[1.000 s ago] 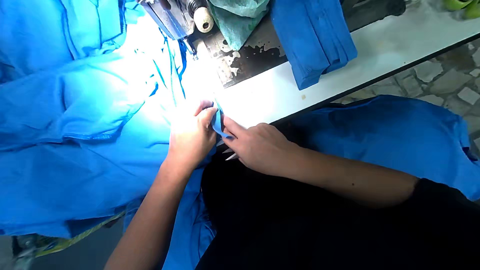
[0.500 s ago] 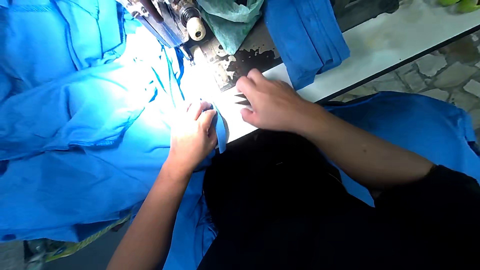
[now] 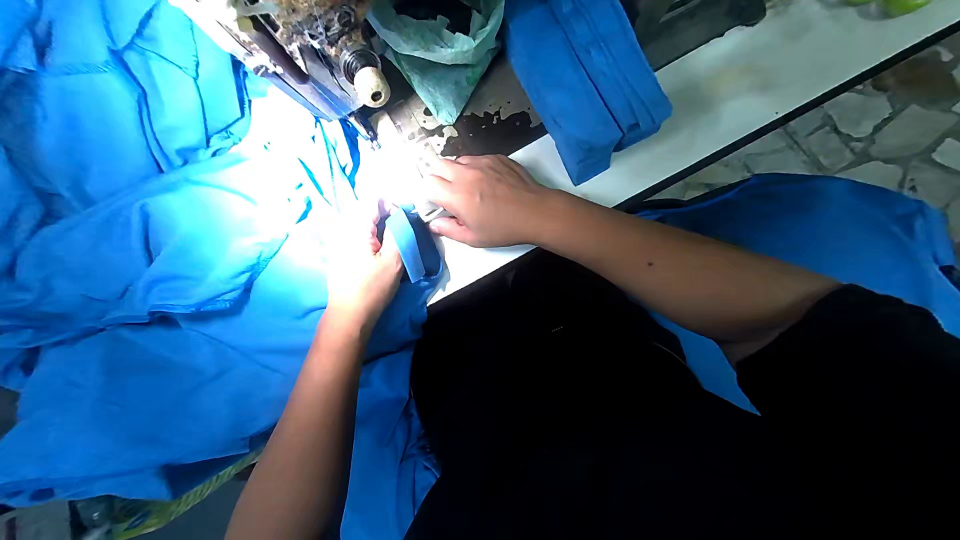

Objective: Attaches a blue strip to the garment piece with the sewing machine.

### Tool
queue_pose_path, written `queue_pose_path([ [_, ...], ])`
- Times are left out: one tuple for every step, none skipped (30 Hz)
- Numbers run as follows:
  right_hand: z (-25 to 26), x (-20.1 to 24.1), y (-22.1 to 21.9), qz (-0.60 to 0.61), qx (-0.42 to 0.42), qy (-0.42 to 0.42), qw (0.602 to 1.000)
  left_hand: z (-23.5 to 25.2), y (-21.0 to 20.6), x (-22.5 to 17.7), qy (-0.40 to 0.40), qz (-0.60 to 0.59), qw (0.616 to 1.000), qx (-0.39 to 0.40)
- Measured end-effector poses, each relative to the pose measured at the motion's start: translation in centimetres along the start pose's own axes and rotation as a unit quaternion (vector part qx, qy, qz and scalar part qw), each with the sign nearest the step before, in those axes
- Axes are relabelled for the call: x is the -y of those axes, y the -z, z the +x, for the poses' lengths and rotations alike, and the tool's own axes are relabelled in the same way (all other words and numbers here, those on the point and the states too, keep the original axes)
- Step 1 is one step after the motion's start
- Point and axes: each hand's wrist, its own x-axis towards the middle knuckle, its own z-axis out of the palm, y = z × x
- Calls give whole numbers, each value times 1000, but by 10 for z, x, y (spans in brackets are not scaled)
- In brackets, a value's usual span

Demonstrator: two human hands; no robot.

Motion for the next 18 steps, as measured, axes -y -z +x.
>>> queue_pose_path([
  [2,-1,-3,1,-13,14,1000,0,0,-1,6,2,1000,1],
  [4,-1,-5,4,-20,23,1000,1,0,-2,11,7,1000,-1],
  [6,-1,-6,6,-19,26,999,1,-1,-3,10,14,1000,-2],
  [8,0,-7,10,-17,28,999,1,-1,-3,8,17,1000,-4],
  [10,1,-8,16,-16,31,999,1,-2,-3,6,18,1000,-6],
  [11,2,-10,22,-22,34,999,0,-3,-2,4,18,1000,-8],
  [12,2,-12,28,-32,39,998,0,-3,-2,4,18,1000,-9],
  [13,3,-15,30,-47,45,997,0,-3,-3,3,18,1000,-12],
  [13,4,-17,29,-58,49,997,0,-3,-4,2,21,1000,-14],
  [14,4,-19,26,-67,52,996,0,-4,-3,0,25,1000,-17],
  [14,5,-20,21,-71,52,996,0,-4,-3,0,28,999,-18],
  [14,6,-21,20,-75,50,996,0,-5,-2,2,28,999,-17],
  [13,7,-22,17,-79,48,996,0,-5,0,0,29,999,-18],
  [13,8,-22,14,-82,46,995,0,-5,1,-3,31,999,-19],
  [13,8,-23,13,-84,43,995,0,-6,1,-8,31,999,-21],
  [13,8,-24,11,-87,43,995,0,-6,1,-11,31,999,-21],
  [13,8,-24,8,-89,43,995,0,-6,1,-13,32,999,-23],
  [13,9,-25,6,-92,43,995,0,-6,-1,-9,31,999,-22],
])
